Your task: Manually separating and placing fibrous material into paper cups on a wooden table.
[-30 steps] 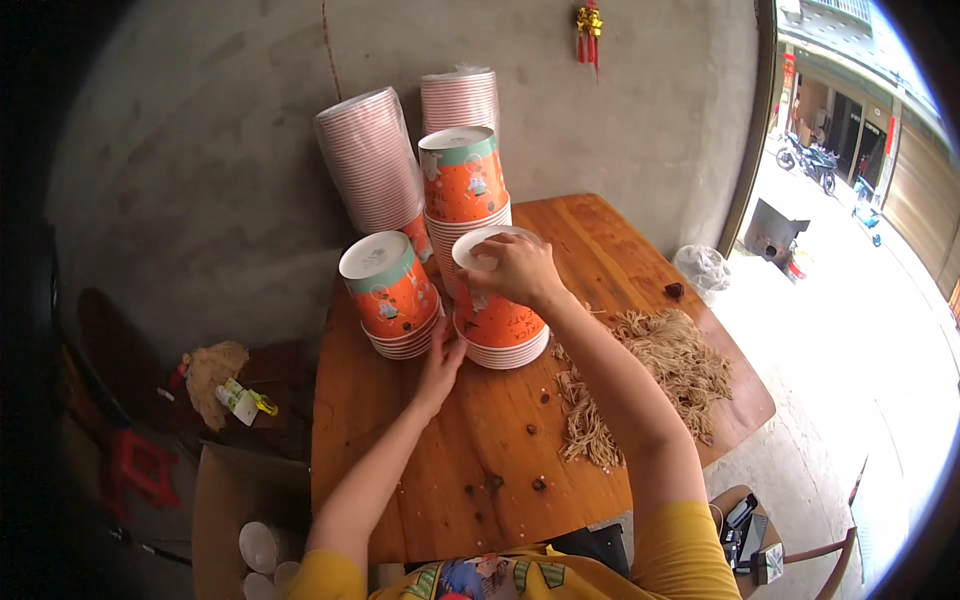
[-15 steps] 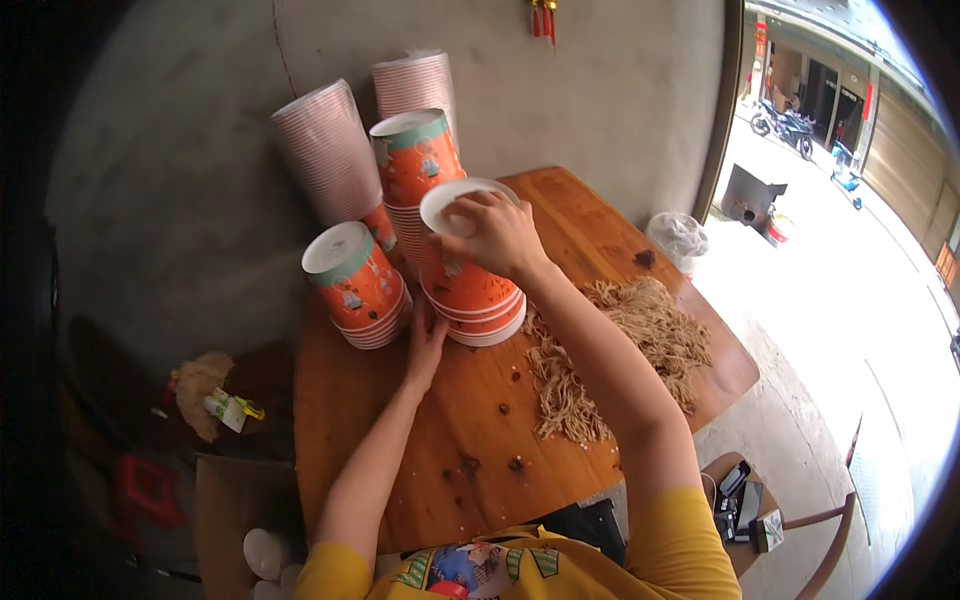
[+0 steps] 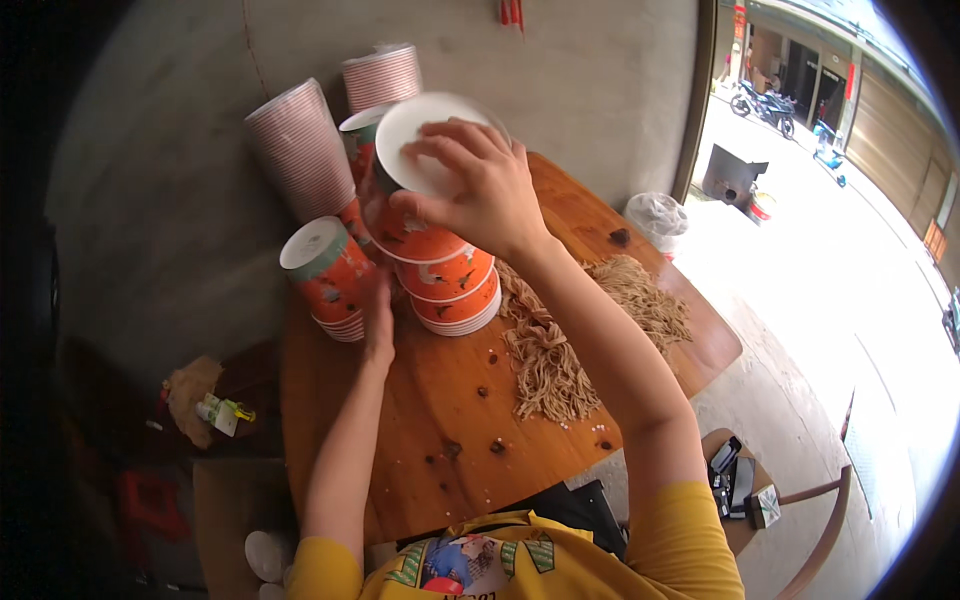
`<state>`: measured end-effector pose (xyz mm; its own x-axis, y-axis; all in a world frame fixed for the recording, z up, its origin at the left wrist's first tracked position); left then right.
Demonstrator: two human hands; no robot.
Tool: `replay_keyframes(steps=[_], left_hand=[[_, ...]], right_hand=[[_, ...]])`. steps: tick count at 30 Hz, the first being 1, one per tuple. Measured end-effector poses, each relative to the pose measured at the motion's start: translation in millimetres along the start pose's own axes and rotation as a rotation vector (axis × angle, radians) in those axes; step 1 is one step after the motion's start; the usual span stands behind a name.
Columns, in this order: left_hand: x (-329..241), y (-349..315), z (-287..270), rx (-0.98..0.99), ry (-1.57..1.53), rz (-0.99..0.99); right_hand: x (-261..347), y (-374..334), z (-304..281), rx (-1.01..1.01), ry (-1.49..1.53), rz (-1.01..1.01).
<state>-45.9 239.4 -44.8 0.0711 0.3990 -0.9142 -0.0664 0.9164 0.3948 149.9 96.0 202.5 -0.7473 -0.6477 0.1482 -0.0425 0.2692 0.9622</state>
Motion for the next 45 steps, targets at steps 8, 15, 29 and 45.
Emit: replay_keyframes(steps=[8,15,29,45], left_hand=[[-180.8,-87.6,57.9,0.251,-0.555,0.132],[-230.0,-113.0,23.2,0.334,0.192,0.210],[-166.5,-159.8,25.7,0.436,0.968,0.464],[-168.6,-172.6,39.3,0.459,0.935,0.635]], right_hand=[[-21.0,-64.5,-54.7,-0.091,0.714,0.427],[-154.9,-200.2,-56.0,0.461,-0.221,0.630],[-140.9,-220.7,-36.2,0.483,-0.174,0.537],[-90.5,-207.3,8.3,0.464,-0.216,0.283]])
Point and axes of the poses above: each hand's wrist, its own y-axis towards the middle knuckle, its own z-axis out of the palm, x = y × z, the point moved 10 cm from there along y, towards the middle knuckle, and after that the axes turned 7 degrees about -x, right-handed, at the moved point
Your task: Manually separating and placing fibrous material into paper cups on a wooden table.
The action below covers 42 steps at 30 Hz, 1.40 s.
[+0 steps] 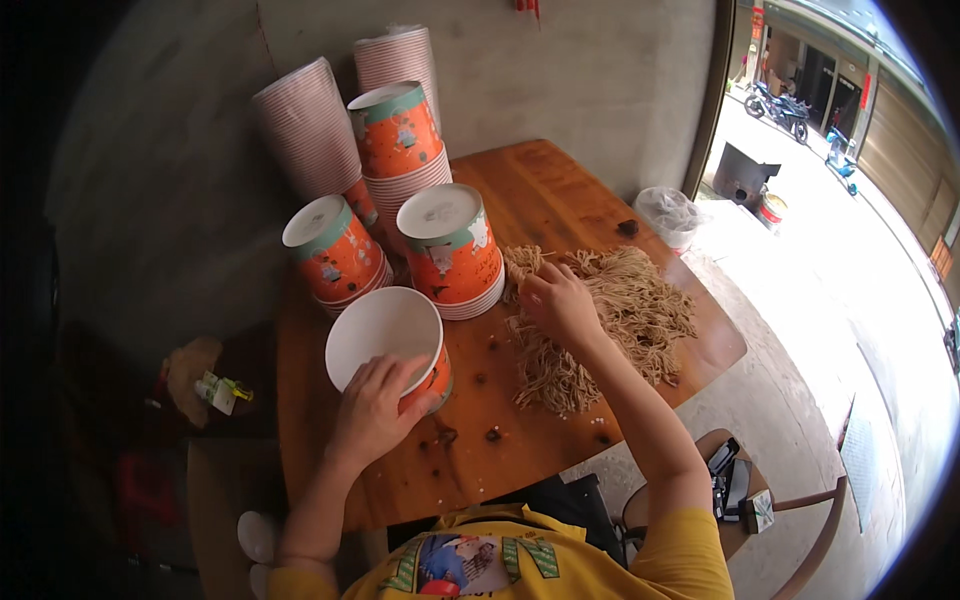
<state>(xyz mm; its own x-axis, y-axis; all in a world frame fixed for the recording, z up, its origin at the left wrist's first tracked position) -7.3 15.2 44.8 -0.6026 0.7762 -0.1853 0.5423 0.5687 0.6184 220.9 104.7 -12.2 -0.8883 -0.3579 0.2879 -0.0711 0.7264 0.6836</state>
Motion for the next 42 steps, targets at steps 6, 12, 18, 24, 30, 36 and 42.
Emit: replay_keyframes(steps=[6,12,18,24,30,36,42], left_hand=[[-3.3,-3.8,-0.2,-0.142,-0.551,-0.237],[-11.6,-41.2,35.2,0.156,-1.134,-0.667],[20.5,-102.1,35.0,0.340,-0.875,-0.773],[42.7,-111.4,19.1,0.298,-0.528,-0.749],[-22.6,-53.1,-0.9,0.166,-0.149,-0.117],[-46.0,-32.6,8.4,0.197,-0.068,0.073],[-54.7,-12.4,18.7,0.222,-0.009,0.148]], right_hand=[[122.4,-4.1,-36.7,0.239,0.669,0.007],[160.4,-22.9,-60.1,0.242,0.611,-0.079],[96.6,-55.2,-47.1,0.201,0.597,0.264],[77.2,-79.9,-21.3,0.209,0.321,0.071],[148.7,-88.4,-6.2,0.331,1.049,0.285],[147.1,-110.1,29.2,0.406,1.353,0.513],[125.9,-112.7,28.2,0.459,1.348,0.591]])
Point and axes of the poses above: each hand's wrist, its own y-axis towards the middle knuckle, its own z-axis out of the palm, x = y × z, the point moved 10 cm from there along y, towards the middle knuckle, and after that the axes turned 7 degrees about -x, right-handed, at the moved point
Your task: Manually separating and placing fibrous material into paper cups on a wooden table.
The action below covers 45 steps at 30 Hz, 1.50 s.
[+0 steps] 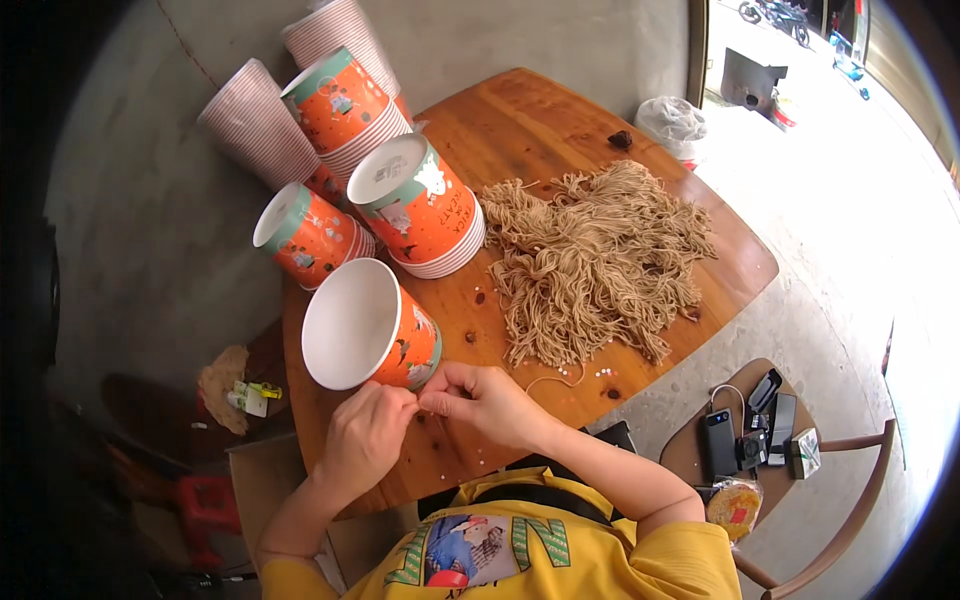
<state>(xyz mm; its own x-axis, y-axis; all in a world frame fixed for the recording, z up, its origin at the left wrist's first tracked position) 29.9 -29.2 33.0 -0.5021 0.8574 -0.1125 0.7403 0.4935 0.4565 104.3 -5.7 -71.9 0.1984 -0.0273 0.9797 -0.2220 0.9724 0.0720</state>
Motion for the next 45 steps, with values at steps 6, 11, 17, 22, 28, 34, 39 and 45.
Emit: replay_keyframes(steps=[6,11,17,22,28,34,39,45], left_hand=[[30.3,20.7,-22.7,-0.219,0.026,-0.154],[92.9,11.2,11.2,0.014,-0.352,-0.629],[105.8,-1.7,26.4,0.116,-0.543,-0.776],[108.4,-3.5,27.4,0.092,-0.565,-0.736],[108.4,-2.9,28.0,0.092,-0.562,-0.742],[112.3,-6.4,33.1,0.147,-0.591,-0.797],[119.5,-3.7,41.3,0.193,-0.801,-0.810],[130.0,1.4,55.5,0.223,-0.801,-0.827]], right_hand=[[11.6,13.8,-22.0,-0.211,-0.028,-0.074],[3.6,39.6,-30.6,-0.421,-0.153,-0.213],[6.9,51.0,-23.0,-0.498,-0.165,-0.285],[13.1,55.3,-19.0,-0.495,-0.253,-0.286],[12.7,58.5,-16.2,-0.473,-0.278,-0.303],[18.0,60.8,-14.3,-0.462,-0.376,-0.323],[17.1,62.4,-11.0,-0.452,-0.399,-0.319],[23.6,60.3,-11.5,-0.462,-0.397,-0.330]])
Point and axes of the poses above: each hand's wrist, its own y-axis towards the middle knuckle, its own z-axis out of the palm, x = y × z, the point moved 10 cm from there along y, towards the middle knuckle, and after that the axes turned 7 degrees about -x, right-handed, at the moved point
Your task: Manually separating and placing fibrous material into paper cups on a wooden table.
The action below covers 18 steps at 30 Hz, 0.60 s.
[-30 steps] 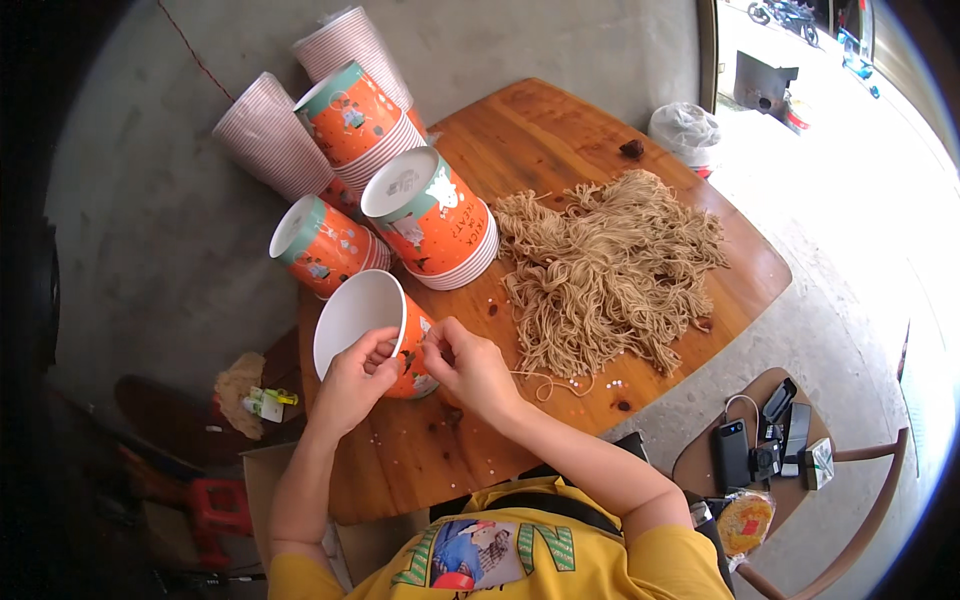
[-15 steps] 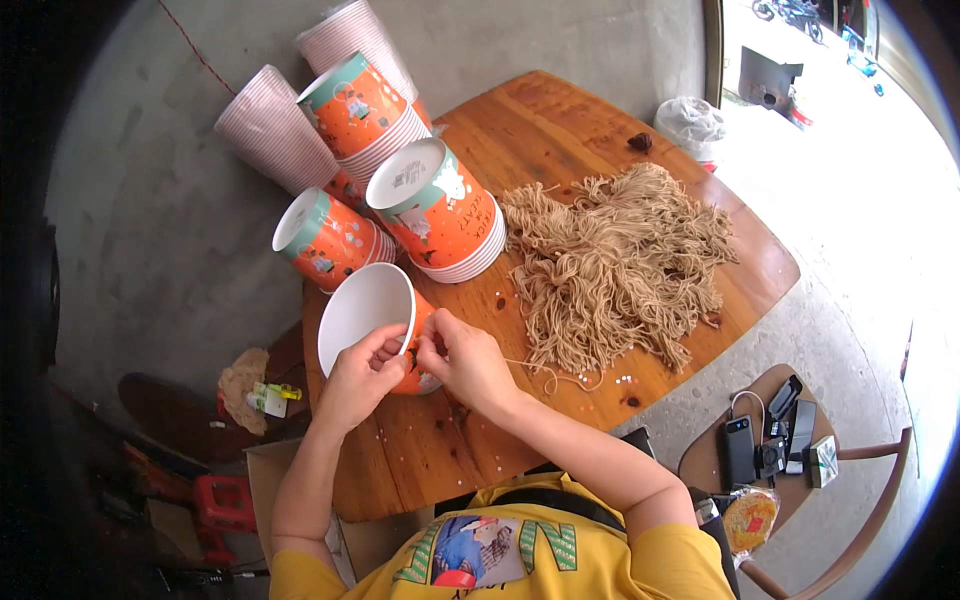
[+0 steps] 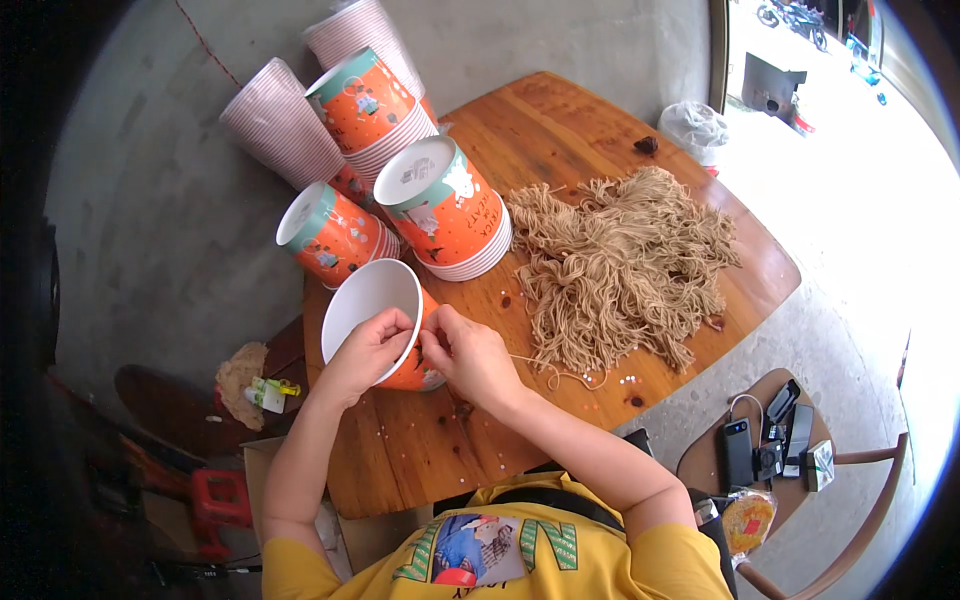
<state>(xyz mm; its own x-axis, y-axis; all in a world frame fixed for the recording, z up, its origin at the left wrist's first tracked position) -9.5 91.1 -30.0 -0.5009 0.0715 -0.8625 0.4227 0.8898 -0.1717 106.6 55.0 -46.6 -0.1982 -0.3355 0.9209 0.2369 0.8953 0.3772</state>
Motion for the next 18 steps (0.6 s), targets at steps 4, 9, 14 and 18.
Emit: replay_keyframes(steps=[4,9,14,18], left_hand=[[2.2,4.3,-5.7,-0.035,0.100,0.051],[-13.7,7.6,-22.3,-0.136,-0.252,0.106],[-15.3,12.7,-12.7,-0.061,-0.417,0.066],[-15.5,15.9,-3.4,-0.019,-0.305,0.101]], right_hand=[[-5.0,0.0,-0.1,0.106,0.006,0.086],[-3.3,0.4,-16.7,0.297,-0.155,0.096],[21.2,9.6,-23.3,0.433,-0.193,-0.060],[29.7,24.7,-19.4,0.486,0.012,0.136]])
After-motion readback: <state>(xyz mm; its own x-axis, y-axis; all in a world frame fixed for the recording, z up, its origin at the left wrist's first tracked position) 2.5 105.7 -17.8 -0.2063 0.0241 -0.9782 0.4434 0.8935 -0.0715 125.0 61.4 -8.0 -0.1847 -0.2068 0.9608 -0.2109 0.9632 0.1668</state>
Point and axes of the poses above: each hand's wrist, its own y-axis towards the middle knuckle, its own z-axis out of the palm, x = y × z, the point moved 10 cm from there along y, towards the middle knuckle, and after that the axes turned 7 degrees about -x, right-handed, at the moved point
